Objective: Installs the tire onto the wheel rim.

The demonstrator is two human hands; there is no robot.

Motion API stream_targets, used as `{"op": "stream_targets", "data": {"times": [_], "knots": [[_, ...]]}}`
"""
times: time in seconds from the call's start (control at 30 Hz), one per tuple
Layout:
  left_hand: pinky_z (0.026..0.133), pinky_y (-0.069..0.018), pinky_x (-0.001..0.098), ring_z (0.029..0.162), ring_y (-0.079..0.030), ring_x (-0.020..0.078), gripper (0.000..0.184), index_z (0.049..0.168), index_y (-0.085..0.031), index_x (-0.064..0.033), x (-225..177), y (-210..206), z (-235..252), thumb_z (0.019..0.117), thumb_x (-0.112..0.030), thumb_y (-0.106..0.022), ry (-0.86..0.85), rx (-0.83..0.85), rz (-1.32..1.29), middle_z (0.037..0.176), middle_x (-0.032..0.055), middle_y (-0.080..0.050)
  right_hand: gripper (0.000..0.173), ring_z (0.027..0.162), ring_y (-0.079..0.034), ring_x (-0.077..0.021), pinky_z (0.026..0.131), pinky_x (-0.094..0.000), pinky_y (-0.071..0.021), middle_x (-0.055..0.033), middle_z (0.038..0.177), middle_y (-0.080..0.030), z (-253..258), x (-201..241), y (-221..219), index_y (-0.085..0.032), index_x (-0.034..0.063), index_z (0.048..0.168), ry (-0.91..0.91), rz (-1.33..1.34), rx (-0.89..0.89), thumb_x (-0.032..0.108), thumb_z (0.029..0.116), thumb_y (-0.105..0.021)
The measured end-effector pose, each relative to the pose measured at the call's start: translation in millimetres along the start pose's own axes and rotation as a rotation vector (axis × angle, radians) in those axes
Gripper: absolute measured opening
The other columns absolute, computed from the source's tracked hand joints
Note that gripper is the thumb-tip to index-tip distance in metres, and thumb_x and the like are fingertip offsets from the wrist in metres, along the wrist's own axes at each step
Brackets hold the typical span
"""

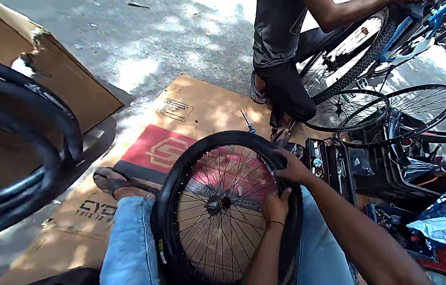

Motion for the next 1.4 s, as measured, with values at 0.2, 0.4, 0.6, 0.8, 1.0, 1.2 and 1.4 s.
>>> {"op": "stream_targets", "data": {"times": [0.2,0.4,0.6,0.8,1.0,1.2,1.4], "knots": [[0.101,-0.049,0.0575,0.11,-0.07,0.0313,0.057,0.106,-0.077,-0.0115,25.0,-35.6,14.0,0.0968,-0.064,-0.056,0.043,0.071,0.169,0.108,0.0127,-0.076,0.06,0.107,-0.073,-0.0202,0.091,-0.0398,-0.0642,-0.0034,0.129,-0.071,-193.4,-7.6,71.9,-0.056,0.0153,0.146,0.019,0.165,-0.169,0.018,0.0902,-0.077],[0.105,-0.0475,0.0571,0.121,-0.065,0.0322,0.059,0.119,-0.073,-0.0079,80.8,-67.0,21.4,0.0968,-0.061,-0.059,0.123,0.143,0.253,0.124,0.0155,-0.071,0.055,0.11,-0.072,-0.026,0.095,-0.0432,-0.0618,-0.0151,0.128,-0.07,-378.5,-61.8,75.4,-0.056,-0.0028,0.14,-0.281,0.203,-0.333,0.012,0.0907,-0.074],[0.108,-0.0444,0.0549,0.118,-0.067,0.0281,0.06,0.119,-0.074,-0.0128,133.3,-100.1,28.5,0.0953,-0.065,-0.058,0.137,0.224,0.355,0.119,0.0106,-0.074,0.046,0.111,-0.072,-0.0238,0.097,-0.0405,-0.0607,-0.0166,0.126,-0.07,-317.0,-63.5,-28.4,-0.056,-0.0065,0.137,-0.408,0.506,-0.444,0.009,0.096,-0.068],[0.098,-0.049,0.0575,0.103,-0.071,0.0308,0.05,0.104,-0.077,-0.0107,105.0,-73.5,42.6,0.0991,-0.056,-0.057,0.081,0.189,0.312,0.102,0.0115,-0.076,0.087,0.143,-0.049,-0.0283,0.118,-0.0471,-0.0423,-0.0194,0.156,-0.047,-142.1,-118.7,-110.6,-0.037,0.002,0.157,-0.647,0.303,-0.431,0.051,0.0926,-0.07],[0.092,-0.0526,0.0581,0.093,-0.073,0.026,0.032,0.105,-0.079,-0.0134,115.6,-75.1,66.4,0.0965,-0.041,-0.066,0.08,0.148,0.159,0.093,0.006,-0.078,0.071,0.111,-0.07,-0.0174,0.1,-0.0426,-0.0571,-0.0083,0.12,-0.073,-71.8,-192.0,-153.3,-0.059,0.0098,0.141,-0.699,0.364,-0.394,0.051,0.0857,-0.077],[0.084,-0.0536,0.0568,0.08,-0.072,0.0217,0.038,0.1,-0.077,-0.0145,120.7,-79.7,77.3,0.0951,-0.051,-0.067,0.069,0.157,0.159,0.081,0.0019,-0.076,0.041,0.098,-0.073,-0.0117,0.093,-0.0336,-0.0604,-0.0063,0.105,-0.076,-53.1,-216.3,-164.4,-0.071,0.0045,0.118,-0.627,0.749,-0.283,0.034,0.0912,-0.079],[0.089,-0.0525,0.0621,0.098,-0.072,0.0344,0.07,0.117,-0.074,-0.0061,70.0,8.6,114.3,0.0972,-0.068,-0.048,-0.58,-0.225,0.532,0.105,0.0137,-0.076,0.044,0.092,-0.072,-0.015,0.089,-0.0379,-0.059,-0.0088,0.1,-0.075,-44.7,-226.3,-165.3,-0.072,0.0046,0.112,-0.845,0.73,-0.196,0.041,0.0888,-0.082]]}}
Point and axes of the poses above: each hand's wrist, its own z-axis towards the middle knuckle, its own y-axis out of the back of the hand, x = y × z, the point moved 7 cm from there along z, towards the middle knuckle
